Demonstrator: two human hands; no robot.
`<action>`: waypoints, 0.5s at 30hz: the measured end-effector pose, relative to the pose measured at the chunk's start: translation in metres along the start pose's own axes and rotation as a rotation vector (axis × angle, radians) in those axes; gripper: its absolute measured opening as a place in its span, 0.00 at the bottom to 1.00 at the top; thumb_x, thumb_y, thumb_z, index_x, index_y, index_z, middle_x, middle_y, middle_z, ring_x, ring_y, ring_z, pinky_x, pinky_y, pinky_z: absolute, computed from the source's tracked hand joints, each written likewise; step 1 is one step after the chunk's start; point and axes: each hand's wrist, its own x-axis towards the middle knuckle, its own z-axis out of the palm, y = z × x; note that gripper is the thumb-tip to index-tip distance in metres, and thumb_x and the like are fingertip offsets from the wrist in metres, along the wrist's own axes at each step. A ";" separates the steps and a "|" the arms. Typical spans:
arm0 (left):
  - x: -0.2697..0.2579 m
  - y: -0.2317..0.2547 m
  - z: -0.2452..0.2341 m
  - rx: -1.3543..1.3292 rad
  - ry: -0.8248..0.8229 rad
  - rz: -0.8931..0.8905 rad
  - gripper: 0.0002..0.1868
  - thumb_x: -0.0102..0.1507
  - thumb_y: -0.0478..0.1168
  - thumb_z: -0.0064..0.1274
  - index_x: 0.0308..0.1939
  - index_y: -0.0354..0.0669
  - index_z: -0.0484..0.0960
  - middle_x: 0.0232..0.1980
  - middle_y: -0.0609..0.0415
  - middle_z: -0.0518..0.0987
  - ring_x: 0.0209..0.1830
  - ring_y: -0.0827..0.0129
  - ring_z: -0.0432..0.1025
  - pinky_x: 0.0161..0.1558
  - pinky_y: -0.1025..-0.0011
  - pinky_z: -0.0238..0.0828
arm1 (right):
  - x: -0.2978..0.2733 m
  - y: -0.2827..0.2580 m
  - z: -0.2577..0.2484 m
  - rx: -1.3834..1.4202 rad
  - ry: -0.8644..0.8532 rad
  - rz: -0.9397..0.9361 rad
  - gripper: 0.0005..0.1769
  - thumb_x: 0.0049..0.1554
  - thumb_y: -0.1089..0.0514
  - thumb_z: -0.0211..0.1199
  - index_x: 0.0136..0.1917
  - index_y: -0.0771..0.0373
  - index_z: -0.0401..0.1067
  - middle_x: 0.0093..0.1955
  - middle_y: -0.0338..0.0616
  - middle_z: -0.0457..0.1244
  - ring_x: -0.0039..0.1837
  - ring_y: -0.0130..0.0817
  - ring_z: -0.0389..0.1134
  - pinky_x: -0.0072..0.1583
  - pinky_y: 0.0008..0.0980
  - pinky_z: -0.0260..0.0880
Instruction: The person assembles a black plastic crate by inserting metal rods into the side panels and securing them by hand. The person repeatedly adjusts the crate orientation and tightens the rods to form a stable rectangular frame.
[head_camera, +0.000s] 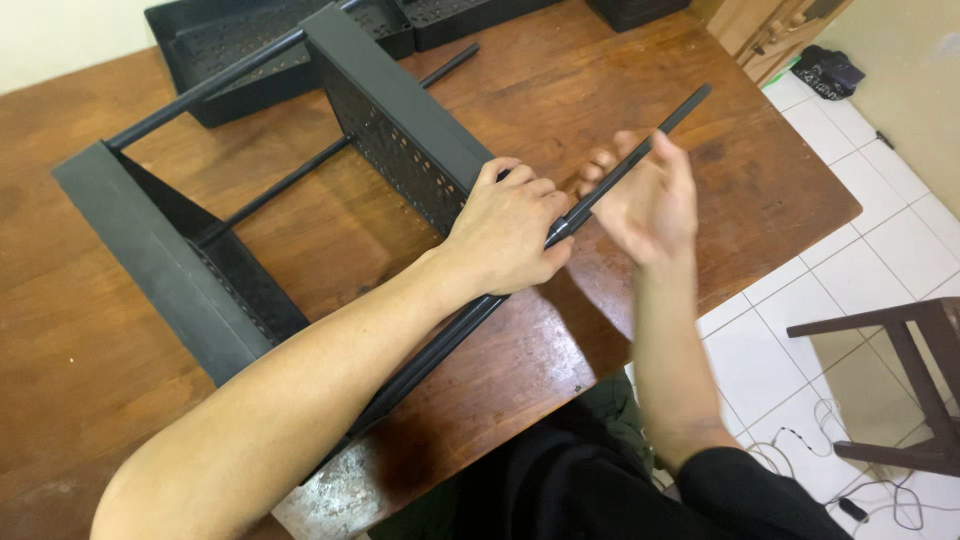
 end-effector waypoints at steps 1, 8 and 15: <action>0.001 -0.001 0.000 0.006 0.006 0.014 0.21 0.57 0.50 0.58 0.45 0.37 0.83 0.43 0.47 0.80 0.53 0.54 0.71 0.68 0.51 0.52 | -0.009 -0.005 0.005 -0.204 0.142 -0.121 0.13 0.57 0.47 0.52 0.48 0.55 0.69 0.41 0.41 0.65 0.47 0.35 0.69 0.54 0.37 0.67; -0.018 -0.003 -0.017 0.058 -0.172 0.129 0.21 0.61 0.50 0.55 0.49 0.36 0.82 0.51 0.45 0.79 0.62 0.54 0.69 0.72 0.45 0.47 | -0.033 -0.043 0.039 -2.059 -0.810 -1.053 0.16 0.61 0.46 0.60 0.55 0.59 0.70 0.49 0.43 0.64 0.55 0.40 0.66 0.61 0.47 0.59; -0.082 0.027 -0.036 0.502 -0.123 -0.106 0.20 0.63 0.55 0.53 0.42 0.40 0.81 0.57 0.38 0.75 0.71 0.41 0.62 0.72 0.41 0.45 | -0.019 -0.017 0.086 -2.232 -1.226 0.167 0.17 0.66 0.42 0.48 0.53 0.56 0.65 0.39 0.48 0.64 0.45 0.46 0.66 0.50 0.45 0.65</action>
